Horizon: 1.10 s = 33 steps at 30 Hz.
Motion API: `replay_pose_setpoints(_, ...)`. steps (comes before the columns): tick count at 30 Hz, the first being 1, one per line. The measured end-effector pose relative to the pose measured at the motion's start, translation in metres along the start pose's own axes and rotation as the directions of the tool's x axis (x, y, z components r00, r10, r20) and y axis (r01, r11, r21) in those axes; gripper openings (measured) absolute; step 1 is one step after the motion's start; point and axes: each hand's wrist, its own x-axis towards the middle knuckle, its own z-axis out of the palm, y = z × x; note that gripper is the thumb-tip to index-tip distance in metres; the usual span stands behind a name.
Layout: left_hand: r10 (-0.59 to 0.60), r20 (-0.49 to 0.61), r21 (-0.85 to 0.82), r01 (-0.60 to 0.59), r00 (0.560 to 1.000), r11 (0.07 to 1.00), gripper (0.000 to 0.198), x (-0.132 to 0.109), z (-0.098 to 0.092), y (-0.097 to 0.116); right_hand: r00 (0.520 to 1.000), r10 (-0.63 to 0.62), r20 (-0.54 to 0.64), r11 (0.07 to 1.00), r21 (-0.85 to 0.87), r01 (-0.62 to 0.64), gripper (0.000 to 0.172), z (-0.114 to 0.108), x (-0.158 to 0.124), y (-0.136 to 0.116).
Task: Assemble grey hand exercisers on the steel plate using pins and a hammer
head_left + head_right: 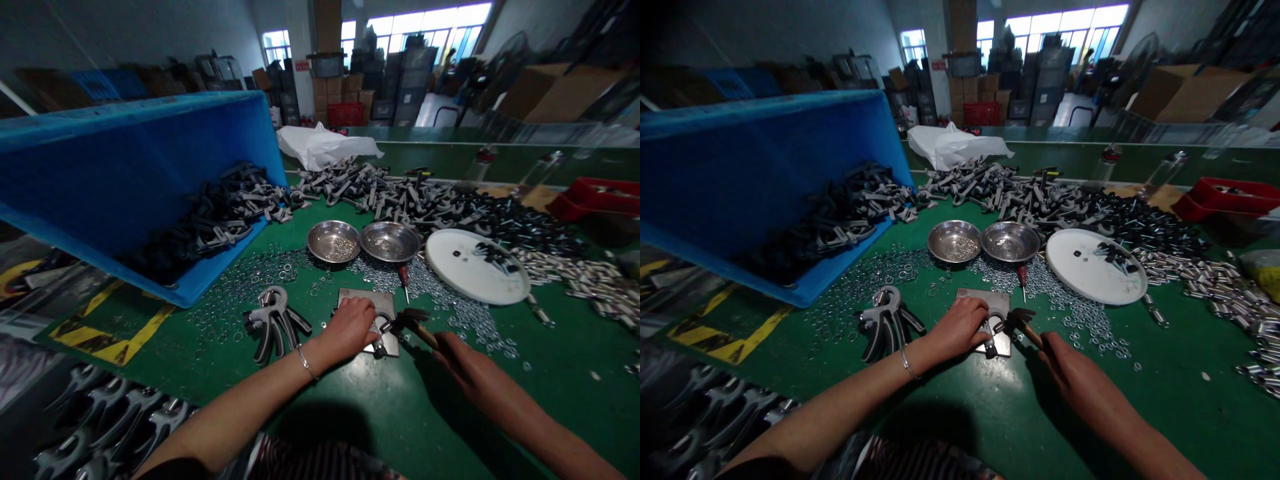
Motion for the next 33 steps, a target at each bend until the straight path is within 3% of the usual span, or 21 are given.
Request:
replay_pose_setpoints(2, -0.089, -0.034, -0.054, 0.087, 0.995, 0.995, 0.079, -0.008, 0.003, 0.002, 0.998, -0.046, -0.044, 0.998, 0.039, 0.048, 0.031, -0.001, 0.005, -0.009)
replay_pose_setpoints(4, -0.156, -0.054, -0.067, 0.152, 0.986, 0.986, 0.103, -0.014, 0.008, 0.004, 0.996, -0.076, -0.049, 0.997, 0.005, 0.076, 0.032, -0.001, 0.014, -0.02)
replay_pose_setpoints(7, -0.175, -0.076, -0.054, 0.171, 0.982, 0.984, 0.106, -0.018, 0.017, 0.006, 0.995, -0.09, 0.037, 0.994, -0.064, 0.092, 0.025, 0.002, 0.028, -0.031)
replay_pose_setpoints(9, -0.166, -0.091, -0.039, 0.163, 0.982, 0.986, 0.105, -0.018, 0.02, 0.006, 0.995, -0.071, 0.075, 0.996, 0.067, 0.066, 0.024, 0.005, 0.032, -0.027)
replay_pose_setpoints(11, -0.141, -0.097, -0.029, 0.139, 0.985, 0.99, 0.101, -0.015, 0.018, 0.006, 0.997, 0.041, 0.072, 0.941, 0.333, -0.063, 0.031, 0.008, 0.029, -0.013)
replay_pose_setpoints(13, -0.127, -0.089, -0.065, 0.122, 0.988, 0.99, 0.096, -0.011, 0.011, 0.003, 0.975, 0.215, 0.05, 0.801, 0.562, -0.205, 0.036, 0.008, 0.022, 0.01)
replay_pose_setpoints(15, -0.17, -0.025, -0.211, 0.161, 0.985, 0.964, 0.088, -0.006, 0.0, -0.003, 0.937, 0.348, 0.005, 0.734, 0.62, -0.276, 0.037, 0.001, 0.016, 0.038)
replay_pose_setpoints(17, -0.238, 0.074, -0.393, 0.248, 0.968, 0.886, 0.077, -0.002, -0.011, -0.011, 0.92, 0.387, -0.062, 0.836, 0.444, -0.322, 0.036, -0.012, 0.018, 0.062)
replay_pose_setpoints(19, -0.303, 0.087, -0.449, 0.308, 0.949, 0.839, 0.067, -0.002, -0.018, -0.019, 0.935, 0.293, -0.198, 0.956, 0.075, -0.284, 0.034, -0.026, 0.029, 0.073)
replay_pose_setpoints(22, -0.337, -0.051, -0.331, 0.302, 0.94, 0.894, 0.049, -0.01, -0.018, -0.024, 0.95, 0.048, -0.309, 0.914, -0.37, -0.166, 0.032, -0.035, 0.066, 0.058)
replay_pose_setpoints(25, -0.321, -0.072, -0.255, 0.294, 0.944, 0.921, 0.033, -0.021, -0.007, -0.019, 0.965, 0.038, -0.259, 0.895, -0.42, -0.148, 0.027, -0.021, 0.117, 0.024)
replay_pose_setpoints(28, -0.335, -0.07, -0.233, 0.311, 0.94, 0.922, 0.042, -0.029, 0.007, -0.01, 0.956, 0.11, -0.272, 0.894, -0.393, -0.215, 0.028, -0.003, 0.16, 0.005)
replay_pose_setpoints(33, -0.371, -0.071, -0.225, 0.347, 0.926, 0.91, 0.048, -0.031, 0.011, -0.001, 0.941, 0.227, -0.249, 0.887, -0.345, -0.306, 0.024, -0.001, 0.178, 0.019)
